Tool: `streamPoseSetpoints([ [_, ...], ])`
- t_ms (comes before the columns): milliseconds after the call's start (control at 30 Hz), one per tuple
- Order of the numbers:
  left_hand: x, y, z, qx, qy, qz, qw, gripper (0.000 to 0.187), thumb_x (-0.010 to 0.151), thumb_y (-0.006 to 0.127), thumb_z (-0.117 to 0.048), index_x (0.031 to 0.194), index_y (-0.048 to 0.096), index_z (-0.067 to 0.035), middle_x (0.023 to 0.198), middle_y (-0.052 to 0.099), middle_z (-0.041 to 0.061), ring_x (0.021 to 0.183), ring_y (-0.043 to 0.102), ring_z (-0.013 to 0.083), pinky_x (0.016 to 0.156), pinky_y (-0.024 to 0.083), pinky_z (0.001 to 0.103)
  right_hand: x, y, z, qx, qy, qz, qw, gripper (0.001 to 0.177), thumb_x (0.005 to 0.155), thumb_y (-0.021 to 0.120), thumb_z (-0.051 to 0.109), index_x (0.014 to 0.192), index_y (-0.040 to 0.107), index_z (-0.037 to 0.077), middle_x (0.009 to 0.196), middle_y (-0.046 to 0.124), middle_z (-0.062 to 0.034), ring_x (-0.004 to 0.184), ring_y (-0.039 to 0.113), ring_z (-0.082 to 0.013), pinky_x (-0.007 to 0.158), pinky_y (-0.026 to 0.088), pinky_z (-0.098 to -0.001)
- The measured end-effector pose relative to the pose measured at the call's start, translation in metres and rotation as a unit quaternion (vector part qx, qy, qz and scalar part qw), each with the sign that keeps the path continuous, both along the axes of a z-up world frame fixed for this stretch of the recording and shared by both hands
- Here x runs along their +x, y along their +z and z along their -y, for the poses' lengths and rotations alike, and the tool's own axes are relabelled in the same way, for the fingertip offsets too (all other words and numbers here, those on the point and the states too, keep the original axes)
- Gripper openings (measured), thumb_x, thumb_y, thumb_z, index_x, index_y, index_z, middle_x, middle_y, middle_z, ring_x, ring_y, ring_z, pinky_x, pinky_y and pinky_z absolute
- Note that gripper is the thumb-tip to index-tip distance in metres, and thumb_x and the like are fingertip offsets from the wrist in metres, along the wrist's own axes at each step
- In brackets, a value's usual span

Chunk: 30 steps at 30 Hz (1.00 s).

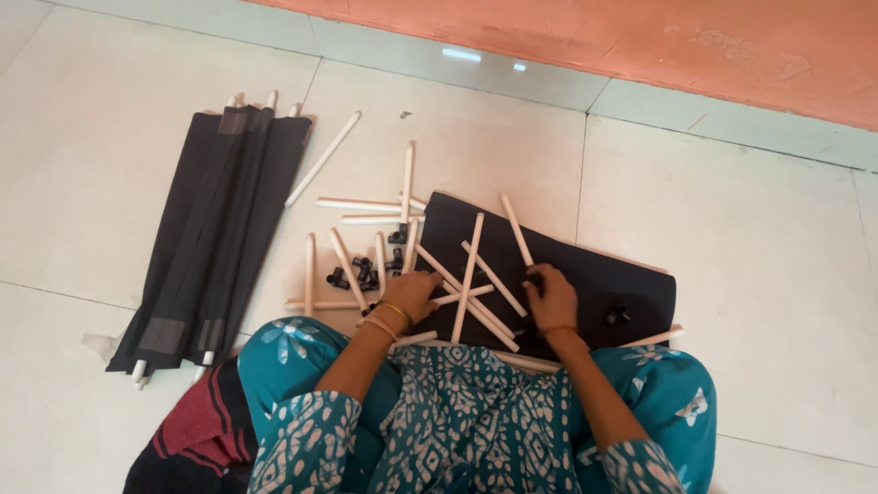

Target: The person sits on the floor and assembles a small furniture frame by connecting white plastic rods with black corner joints. They sort the parts, insert rods into joints, and organize the assembled sections on the floor.

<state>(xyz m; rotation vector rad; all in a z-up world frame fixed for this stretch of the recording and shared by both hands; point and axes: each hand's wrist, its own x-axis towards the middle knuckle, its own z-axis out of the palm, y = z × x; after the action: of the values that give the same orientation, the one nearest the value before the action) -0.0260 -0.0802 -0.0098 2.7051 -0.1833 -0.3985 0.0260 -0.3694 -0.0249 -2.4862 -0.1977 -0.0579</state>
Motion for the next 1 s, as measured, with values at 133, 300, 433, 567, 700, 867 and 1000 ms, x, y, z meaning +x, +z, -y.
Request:
streamPoseSetpoints([
  [133,0.0,0.018,0.007,-0.077,0.02,0.165,0.983,0.061,0.083,0.079,-0.023,0.139,0.054,-0.015,0.124,0.062,0.013,0.103,0.067,0.0351,0.077,0.059,0.045,-0.011,-0.005,0.038,0.314,-0.024,-0.142,0.939,0.021,0.097,0.064,0.014,0.117,0.068,0.006,0.1,0.075,-0.0146,0.081,0.071,-0.0225,0.075,0.059,-0.0377],
  [300,-0.002,0.046,0.016,-0.101,-0.01,0.273,0.957,0.068,0.086,0.076,-0.034,0.145,0.05,-0.013,0.138,0.053,0.017,0.111,0.063,0.0379,0.089,0.056,0.047,-0.017,-0.006,0.056,0.57,0.036,-0.33,0.751,0.025,0.103,0.056,0.017,0.121,0.065,0.002,0.108,0.074,-0.0194,0.088,0.071,-0.0229,0.083,0.063,-0.0413],
  [433,-0.007,0.063,0.024,-0.054,-0.069,0.335,0.938,0.065,0.086,0.075,-0.036,0.143,0.052,-0.014,0.139,0.052,0.015,0.123,0.059,0.0386,0.098,0.053,0.051,-0.018,-0.006,0.04,0.564,0.095,-0.381,0.726,0.03,0.102,0.058,0.02,0.126,0.062,0.003,0.119,0.073,-0.0179,0.096,0.071,-0.0246,0.087,0.062,-0.0419],
  [567,-0.017,0.064,0.039,-0.159,-0.119,0.205,0.959,0.07,0.081,0.079,-0.04,0.139,0.052,-0.011,0.139,0.049,0.021,0.113,0.06,0.0385,0.088,0.054,0.048,-0.03,-0.01,0.028,0.503,0.156,-0.358,0.771,0.035,0.097,0.062,0.015,0.13,0.061,0.001,0.124,0.07,-0.012,0.108,0.072,-0.0237,0.09,0.063,-0.0409],
  [700,-0.034,0.045,0.067,-0.222,-0.142,0.174,0.949,0.057,0.088,0.078,-0.033,0.135,0.056,-0.009,0.138,0.055,0.014,0.115,0.064,0.0313,0.093,0.057,0.041,-0.038,-0.015,0.024,0.436,0.215,-0.34,0.805,0.037,0.1,0.065,0.013,0.133,0.064,-0.004,0.122,0.072,-0.0165,0.11,0.073,-0.0237,0.097,0.063,-0.0385],
  [867,-0.028,0.035,0.062,-0.211,-0.16,0.273,0.925,0.039,0.092,0.076,-0.021,0.123,0.06,-0.003,0.132,0.062,0.012,0.105,0.07,0.0278,0.086,0.06,0.035,-0.041,0.004,0.011,0.34,0.119,-0.141,0.922,0.045,0.094,0.073,0.014,0.137,0.063,0.005,0.127,0.07,-0.014,0.108,0.07,-0.0265,0.094,0.061,-0.0396],
  [1000,-0.035,0.049,0.054,-0.282,-0.2,0.348,0.871,0.032,0.089,0.075,-0.02,0.114,0.063,-0.003,0.124,0.067,0.015,0.093,0.073,0.0269,0.077,0.061,0.034,-0.052,0.035,-0.005,0.121,0.105,0.16,0.974,0.056,0.089,0.076,0.015,0.141,0.057,0.009,0.143,0.054,-0.0195,0.131,0.053,-0.0357,0.102,0.05,-0.0462],
])
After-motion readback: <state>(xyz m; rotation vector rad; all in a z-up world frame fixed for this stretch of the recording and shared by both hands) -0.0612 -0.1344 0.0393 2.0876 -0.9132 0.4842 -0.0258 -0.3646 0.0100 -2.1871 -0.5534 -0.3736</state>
